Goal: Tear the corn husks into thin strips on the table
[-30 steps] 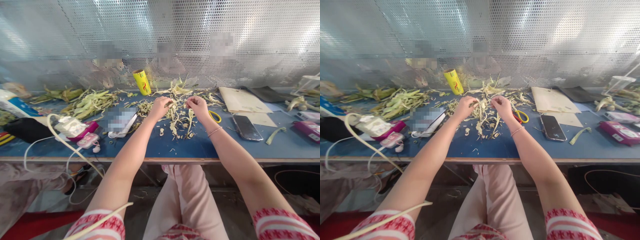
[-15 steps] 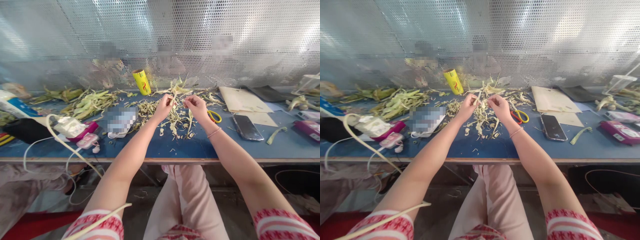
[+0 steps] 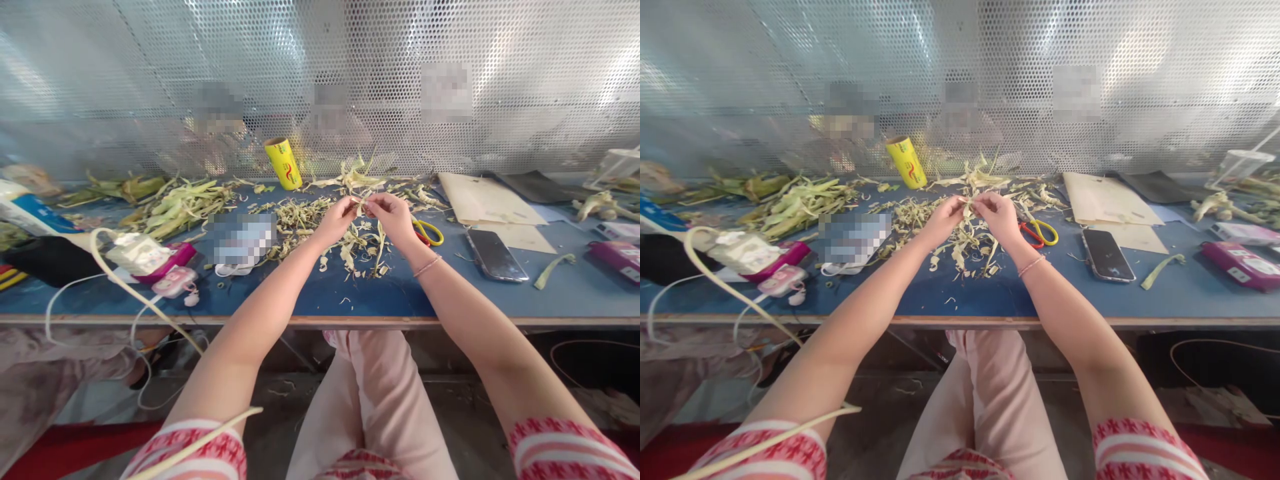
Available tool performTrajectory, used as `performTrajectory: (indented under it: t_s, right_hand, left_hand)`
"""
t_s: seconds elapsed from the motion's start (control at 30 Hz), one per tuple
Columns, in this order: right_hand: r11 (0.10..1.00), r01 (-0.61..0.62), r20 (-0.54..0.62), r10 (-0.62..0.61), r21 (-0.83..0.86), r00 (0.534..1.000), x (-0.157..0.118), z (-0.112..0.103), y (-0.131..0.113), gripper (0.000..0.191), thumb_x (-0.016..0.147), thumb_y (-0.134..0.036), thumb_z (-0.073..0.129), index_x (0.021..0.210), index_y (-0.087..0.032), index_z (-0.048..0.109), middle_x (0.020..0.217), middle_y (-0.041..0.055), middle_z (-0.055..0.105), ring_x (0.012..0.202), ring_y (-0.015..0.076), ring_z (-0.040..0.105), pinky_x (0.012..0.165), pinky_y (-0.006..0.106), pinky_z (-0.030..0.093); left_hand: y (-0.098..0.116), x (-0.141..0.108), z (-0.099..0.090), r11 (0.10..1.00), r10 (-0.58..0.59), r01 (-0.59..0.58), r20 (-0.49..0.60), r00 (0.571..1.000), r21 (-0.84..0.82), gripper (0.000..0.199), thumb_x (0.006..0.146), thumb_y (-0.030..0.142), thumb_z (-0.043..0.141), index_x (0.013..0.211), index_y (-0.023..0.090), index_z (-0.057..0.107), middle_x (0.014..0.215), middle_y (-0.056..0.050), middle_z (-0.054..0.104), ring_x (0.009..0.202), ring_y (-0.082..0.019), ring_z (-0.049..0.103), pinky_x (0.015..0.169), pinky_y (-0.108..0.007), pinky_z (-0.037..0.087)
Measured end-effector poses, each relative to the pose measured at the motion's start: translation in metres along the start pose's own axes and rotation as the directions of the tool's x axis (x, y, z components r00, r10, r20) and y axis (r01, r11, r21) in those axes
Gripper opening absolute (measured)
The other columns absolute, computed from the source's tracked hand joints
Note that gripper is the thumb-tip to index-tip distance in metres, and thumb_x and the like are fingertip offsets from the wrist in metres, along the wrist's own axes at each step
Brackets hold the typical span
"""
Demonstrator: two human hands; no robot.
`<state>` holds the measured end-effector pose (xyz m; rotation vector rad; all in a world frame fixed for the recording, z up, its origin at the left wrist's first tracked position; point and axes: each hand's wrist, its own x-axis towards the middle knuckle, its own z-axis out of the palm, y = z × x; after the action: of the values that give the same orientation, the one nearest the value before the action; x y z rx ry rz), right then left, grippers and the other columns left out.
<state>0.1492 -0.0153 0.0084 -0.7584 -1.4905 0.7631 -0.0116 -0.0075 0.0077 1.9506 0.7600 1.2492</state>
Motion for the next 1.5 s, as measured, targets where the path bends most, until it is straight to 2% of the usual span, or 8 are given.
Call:
performTrajectory:
  t_s: [0.2, 0.37, 0.53, 0.7, 0.8, 0.93, 1.3, 1.5]
  right_hand:
    - [0.995, 0.007, -0.031, -0.010, -0.102, 0.999, 0.000, 0.000, 0.001, 0.015, 0.078, -0.034, 0.066, 0.077, -0.019, 0.066, 0.067, -0.0004, 0.062, 0.061, 0.0122, 0.056, 0.064, 0.031, 0.051]
    - [0.985, 0.023, -0.048, -0.032, -0.172, 0.998, -0.001, 0.001, 0.002, 0.014, 0.079, -0.031, 0.064, 0.082, -0.019, 0.071, 0.074, 0.0022, 0.068, 0.064, 0.0138, 0.059, 0.067, 0.033, 0.053]
    - [0.918, 0.168, -0.015, -0.185, -0.358, 0.983, -0.004, 0.001, 0.001, 0.015, 0.081, -0.025, 0.060, 0.083, -0.021, 0.074, 0.079, 0.0035, 0.069, 0.071, 0.0159, 0.061, 0.069, 0.033, 0.052]
    - [0.835, 0.286, 0.048, -0.300, -0.469, 0.953, -0.007, 0.001, 0.001, 0.015, 0.080, -0.019, 0.059, 0.083, -0.021, 0.073, 0.081, 0.0049, 0.069, 0.075, 0.0172, 0.061, 0.071, 0.034, 0.051]
    - [0.834, 0.272, 0.055, -0.281, -0.479, 0.958, -0.008, 0.002, 0.000, 0.015, 0.081, -0.020, 0.057, 0.083, -0.021, 0.072, 0.081, 0.0042, 0.068, 0.074, 0.0166, 0.060, 0.071, 0.033, 0.050]
    - [0.885, 0.205, 0.020, -0.217, -0.418, 0.976, -0.009, 0.004, -0.001, 0.013, 0.078, -0.019, 0.057, 0.084, -0.020, 0.069, 0.081, 0.0034, 0.067, 0.073, 0.0155, 0.060, 0.071, 0.032, 0.051]
    - [0.936, 0.138, 0.027, -0.136, -0.325, 0.990, -0.008, 0.004, -0.001, 0.012, 0.078, -0.024, 0.058, 0.084, -0.020, 0.068, 0.082, 0.0031, 0.068, 0.075, 0.0163, 0.062, 0.076, 0.034, 0.052]
    - [0.967, 0.088, 0.089, -0.069, -0.239, 0.994, -0.003, 0.003, 0.004, 0.012, 0.077, -0.028, 0.063, 0.079, -0.019, 0.070, 0.084, 0.0037, 0.069, 0.076, 0.0161, 0.063, 0.075, 0.034, 0.053]
  left_hand:
    - [-0.002, 0.000, 0.007, 0.997, -0.017, 0.013, -0.057, 0.998, -0.074, 0.023, 0.081, 0.037, 0.066, 0.088, 0.016, 0.070, 0.077, -0.002, 0.066, 0.071, -0.012, 0.055, 0.070, -0.024, 0.042]
    - [-0.011, 0.000, 0.012, 0.962, -0.044, 0.023, -0.071, 0.997, -0.272, 0.029, 0.075, 0.042, 0.073, 0.087, 0.016, 0.073, 0.078, -0.003, 0.068, 0.075, -0.013, 0.060, 0.075, -0.026, 0.045]
    - [-0.015, 0.001, 0.014, 0.919, -0.108, 0.046, -0.136, 0.985, -0.392, 0.028, 0.069, 0.042, 0.077, 0.080, 0.016, 0.073, 0.074, -0.002, 0.069, 0.071, -0.011, 0.060, 0.074, -0.025, 0.046]
    - [-0.002, -0.001, 0.020, 0.839, -0.209, 0.063, -0.213, 0.955, -0.540, 0.022, 0.063, 0.034, 0.082, 0.068, 0.015, 0.071, 0.067, 0.000, 0.066, 0.066, -0.009, 0.057, 0.069, -0.023, 0.046]
    - [0.006, -0.004, 0.022, 0.793, -0.267, 0.092, -0.209, 0.941, -0.602, 0.016, 0.064, 0.026, 0.082, 0.065, 0.015, 0.070, 0.065, 0.001, 0.064, 0.067, -0.008, 0.057, 0.070, -0.022, 0.046]
    - [0.010, -0.004, 0.023, 0.758, -0.324, 0.127, -0.200, 0.925, -0.640, 0.009, 0.068, 0.019, 0.077, 0.066, 0.016, 0.069, 0.070, 0.002, 0.065, 0.069, -0.007, 0.058, 0.071, -0.021, 0.046]
    - [0.004, -0.004, 0.026, 0.841, -0.290, 0.122, -0.249, 0.924, -0.527, 0.007, 0.077, 0.020, 0.069, 0.072, 0.017, 0.065, 0.069, 0.002, 0.061, 0.068, -0.007, 0.056, 0.070, -0.023, 0.045]
    - [0.004, -0.003, 0.022, 0.786, -0.375, 0.168, -0.242, 0.895, -0.595, 0.011, 0.072, 0.013, 0.069, 0.065, 0.016, 0.061, 0.064, 0.004, 0.058, 0.062, -0.006, 0.055, 0.068, -0.022, 0.045]
